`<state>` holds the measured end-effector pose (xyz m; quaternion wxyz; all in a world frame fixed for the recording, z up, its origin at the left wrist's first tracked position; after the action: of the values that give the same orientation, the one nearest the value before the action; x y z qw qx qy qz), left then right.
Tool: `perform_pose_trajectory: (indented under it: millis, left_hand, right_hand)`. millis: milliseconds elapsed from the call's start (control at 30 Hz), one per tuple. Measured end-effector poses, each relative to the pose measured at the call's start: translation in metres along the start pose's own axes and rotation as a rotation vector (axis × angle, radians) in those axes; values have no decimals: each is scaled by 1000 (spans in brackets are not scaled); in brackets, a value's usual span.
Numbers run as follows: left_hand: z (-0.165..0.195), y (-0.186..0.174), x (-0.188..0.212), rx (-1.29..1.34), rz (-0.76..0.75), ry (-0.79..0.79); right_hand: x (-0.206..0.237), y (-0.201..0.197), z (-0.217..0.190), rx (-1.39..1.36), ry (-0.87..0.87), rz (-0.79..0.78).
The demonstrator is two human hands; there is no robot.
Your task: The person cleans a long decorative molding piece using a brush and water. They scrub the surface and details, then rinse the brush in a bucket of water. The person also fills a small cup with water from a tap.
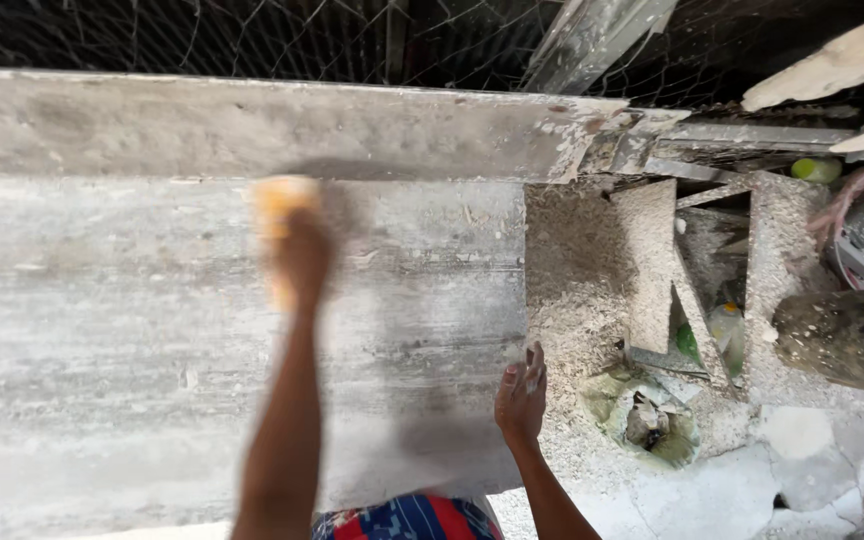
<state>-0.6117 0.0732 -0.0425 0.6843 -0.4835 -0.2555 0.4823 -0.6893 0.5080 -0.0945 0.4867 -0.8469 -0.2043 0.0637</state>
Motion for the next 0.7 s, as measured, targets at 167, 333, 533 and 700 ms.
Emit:
perform_pose_trajectory:
  millis: [167,333,533,700]
  left_hand:
    - [292,64,135,150,-332,514]
    - [305,31,187,582,-1048,612]
    - [-9,-53,201,1370,-445,149]
    - [-293,-195,372,1404,-30,-482]
  right_hand:
    - [0,-8,0,-180,124,3]
    - [-6,-27,-2,-33,15,87]
    - [-9,-33,-14,241,-164,68]
    - [42,-54,-45,60,-517,322]
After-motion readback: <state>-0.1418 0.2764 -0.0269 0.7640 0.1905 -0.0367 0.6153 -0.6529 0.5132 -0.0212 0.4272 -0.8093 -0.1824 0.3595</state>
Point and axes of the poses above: each hand's wrist, its own x-axis away from the middle knuckle, its own y-axis out of the palm, z = x × y, the point moved 6 cm from there along -x, towards the middle knuckle
